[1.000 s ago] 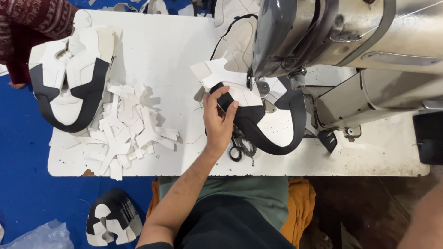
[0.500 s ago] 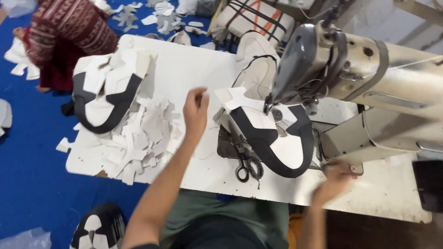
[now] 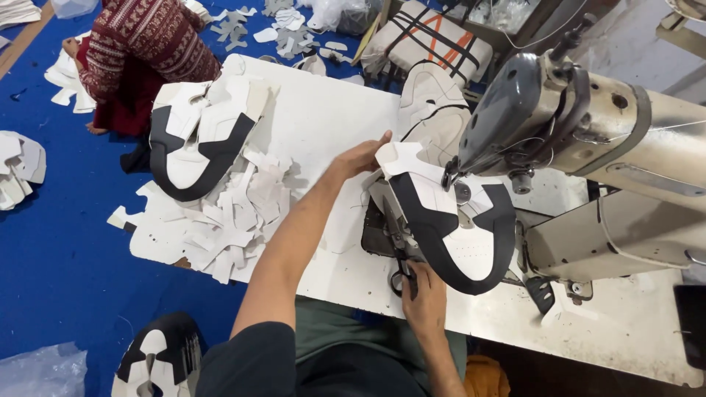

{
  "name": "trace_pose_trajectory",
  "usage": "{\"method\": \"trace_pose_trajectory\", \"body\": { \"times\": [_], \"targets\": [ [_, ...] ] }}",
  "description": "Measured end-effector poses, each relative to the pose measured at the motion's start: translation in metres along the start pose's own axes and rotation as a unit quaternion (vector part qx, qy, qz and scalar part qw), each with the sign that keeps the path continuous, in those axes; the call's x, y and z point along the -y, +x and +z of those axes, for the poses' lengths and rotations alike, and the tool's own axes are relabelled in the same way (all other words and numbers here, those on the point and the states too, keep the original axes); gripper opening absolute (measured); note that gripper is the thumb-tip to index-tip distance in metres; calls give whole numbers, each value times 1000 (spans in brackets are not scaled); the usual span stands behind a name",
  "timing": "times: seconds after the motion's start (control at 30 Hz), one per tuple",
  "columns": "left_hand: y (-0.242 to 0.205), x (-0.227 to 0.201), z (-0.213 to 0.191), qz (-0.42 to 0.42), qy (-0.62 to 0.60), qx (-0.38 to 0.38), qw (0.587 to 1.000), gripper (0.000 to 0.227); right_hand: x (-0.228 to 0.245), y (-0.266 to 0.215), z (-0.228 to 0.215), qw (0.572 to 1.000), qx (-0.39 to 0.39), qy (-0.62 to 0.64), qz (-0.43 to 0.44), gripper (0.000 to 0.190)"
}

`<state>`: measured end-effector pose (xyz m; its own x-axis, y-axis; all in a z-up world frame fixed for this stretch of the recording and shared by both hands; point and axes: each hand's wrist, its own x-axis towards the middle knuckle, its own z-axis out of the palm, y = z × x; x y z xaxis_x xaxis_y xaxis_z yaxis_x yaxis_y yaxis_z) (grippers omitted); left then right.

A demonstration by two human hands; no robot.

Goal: The person sits at a sewing machine and repeatedly sews white and black shoe parts together. They pick up the parts, align them under the needle, sew them, and then cut the thread with scissors before placing the finished piece aside.

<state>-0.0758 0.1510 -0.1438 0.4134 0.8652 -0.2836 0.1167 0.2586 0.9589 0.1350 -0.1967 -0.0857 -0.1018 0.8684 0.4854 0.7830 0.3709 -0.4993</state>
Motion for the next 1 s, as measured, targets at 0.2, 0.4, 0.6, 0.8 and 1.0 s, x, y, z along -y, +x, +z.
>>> {"method": "trace_pose_trajectory", "body": {
  "times": [0.2,0.4,0.6,0.8,1.0],
  "targets": [
    [-13,-36,21,-27,-68,-4,997,73,-1,-3,0,1000,-1,-6,21,36],
    [-89,-61,4,117,-147,-207,960,50,2,-3,-3,1000,-5,-7,9,39],
    [-227,-56,23,331,-243,-322,853,73,14,14,-10,998,23,-31,52,52],
    [-278,-20,55,349,-232,-330,846,43,-16,3,-8,976,149,33,154,48],
    [-292,-35,68,399,-157,-384,818,36,-4,-25,-6,846,164,354,363,34]
  ]
}}
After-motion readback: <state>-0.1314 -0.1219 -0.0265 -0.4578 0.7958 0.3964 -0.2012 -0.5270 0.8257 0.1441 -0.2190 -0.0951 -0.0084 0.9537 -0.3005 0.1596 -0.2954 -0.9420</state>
